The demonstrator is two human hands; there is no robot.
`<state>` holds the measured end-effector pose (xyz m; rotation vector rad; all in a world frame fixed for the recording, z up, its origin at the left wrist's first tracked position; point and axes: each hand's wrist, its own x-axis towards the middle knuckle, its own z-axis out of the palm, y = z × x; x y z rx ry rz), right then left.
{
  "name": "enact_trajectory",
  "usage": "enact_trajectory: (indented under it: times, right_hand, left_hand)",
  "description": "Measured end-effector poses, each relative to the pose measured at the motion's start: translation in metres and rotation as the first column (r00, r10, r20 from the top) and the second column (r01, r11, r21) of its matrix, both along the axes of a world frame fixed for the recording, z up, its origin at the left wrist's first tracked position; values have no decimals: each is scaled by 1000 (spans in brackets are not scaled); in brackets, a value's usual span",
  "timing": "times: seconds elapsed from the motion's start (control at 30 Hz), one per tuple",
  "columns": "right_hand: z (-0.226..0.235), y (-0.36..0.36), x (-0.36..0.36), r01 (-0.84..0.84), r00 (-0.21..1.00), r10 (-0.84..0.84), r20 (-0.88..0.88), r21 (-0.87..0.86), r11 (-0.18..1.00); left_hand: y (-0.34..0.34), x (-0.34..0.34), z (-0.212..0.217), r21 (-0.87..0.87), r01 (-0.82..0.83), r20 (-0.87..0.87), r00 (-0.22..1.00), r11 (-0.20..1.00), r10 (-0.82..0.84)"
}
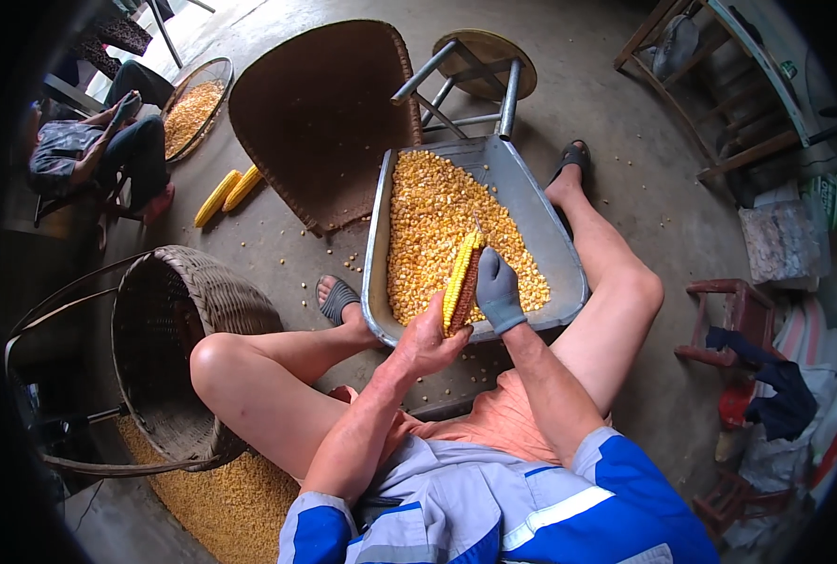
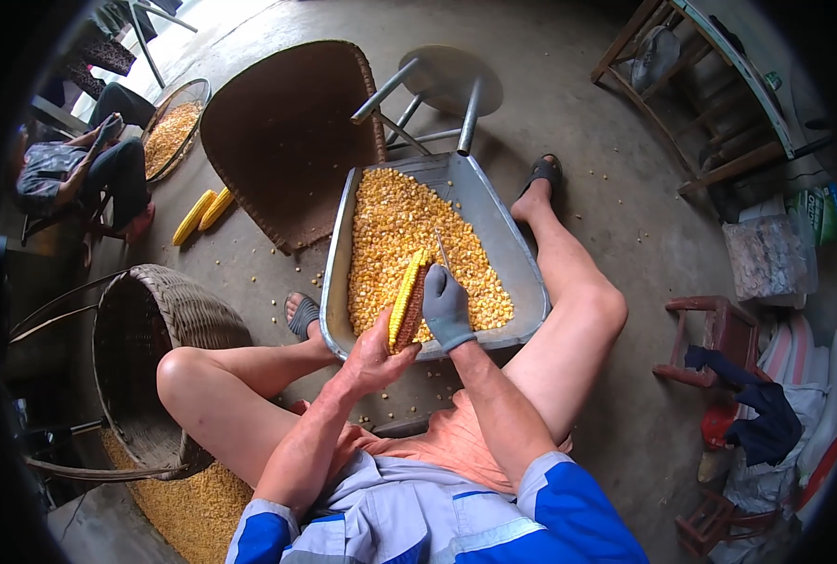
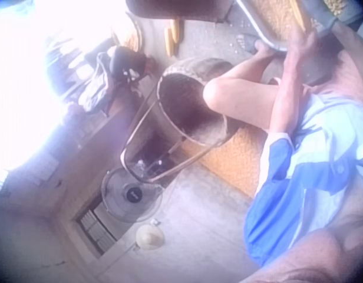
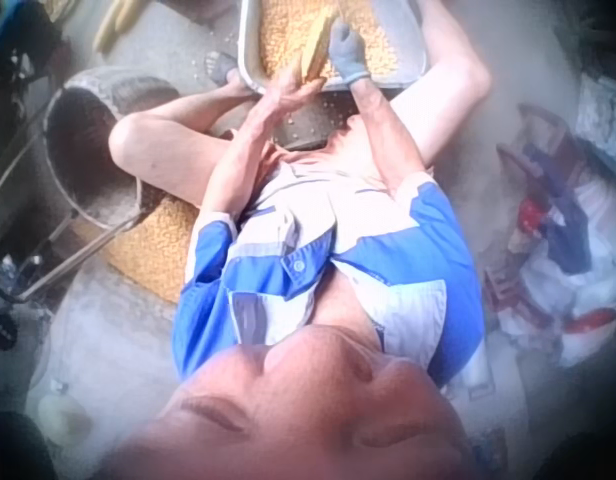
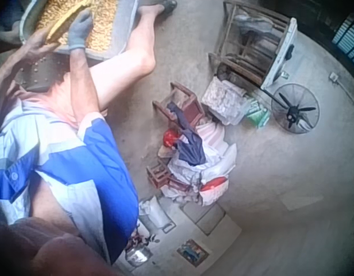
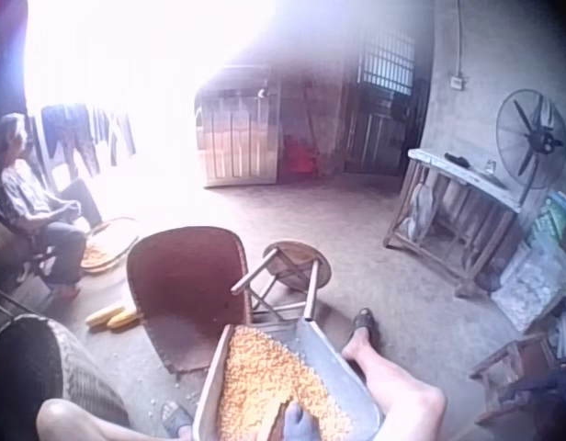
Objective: Manually shelling kernels of corn from the cob into a metal tray.
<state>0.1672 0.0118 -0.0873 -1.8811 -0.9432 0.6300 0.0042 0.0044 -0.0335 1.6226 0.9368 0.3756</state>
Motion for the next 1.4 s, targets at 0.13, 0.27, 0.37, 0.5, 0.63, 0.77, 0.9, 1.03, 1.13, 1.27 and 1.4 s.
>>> enact_trajectory:
  times: [0.13, 0.27, 0.37, 0.5, 0.63, 0.77, 0.9, 1.03, 1.13, 1.27, 1.4]
  right_hand:
    - [10, 2, 0, -45, 967, 61, -248, 72, 996]
    - [6, 6, 5, -78, 953, 59, -299, -53, 995]
    - [-4, 4, 12, -96, 952, 87, -294, -18, 995]
    - [5, 0, 8, -124, 928, 157, -339, 116, 985]
    - [18, -2, 6, -143, 890, 212, -404, 196, 970]
    - [15, 3, 7, -159, 900, 183, -396, 95, 983]
    - [14, 4, 7, -119, 982, 107, -156, -72, 990]
    - [16, 1, 4, -92, 996, 92, -11, -65, 994]
    - [6, 1, 1, -44, 996, 39, 81, 65, 997]
    - [8, 2, 1, -73, 997, 74, -4, 96, 993]
    - [-2, 3, 3, -77, 905, 139, -402, 165, 983]
  left_hand:
    - [1, -3, 1, -30, -30, -44, 999, 999, 28]
    - [-1, 1, 4, 154, 11, -146, 989, 988, 11]
    - [-1, 2, 6, 147, 39, -214, 977, 988, -6]
    - [4, -2, 7, 40, 2, -24, 1000, 999, -1]
    - [4, -3, 4, 79, -13, -21, 1000, 997, 15]
    - [-1, -1, -1, 219, -45, -124, 990, 975, 74]
    - [-5, 2, 2, 315, -44, -127, 988, 948, 88]
    - [-1, 0, 5, 170, 21, -146, 989, 985, 4]
    - [1, -1, 8, 131, 18, -101, 995, 991, -5]
    - [0, -2, 4, 158, -37, -103, 993, 987, 53]
    - [0, 1, 5, 199, -77, -126, 987, 977, 104]
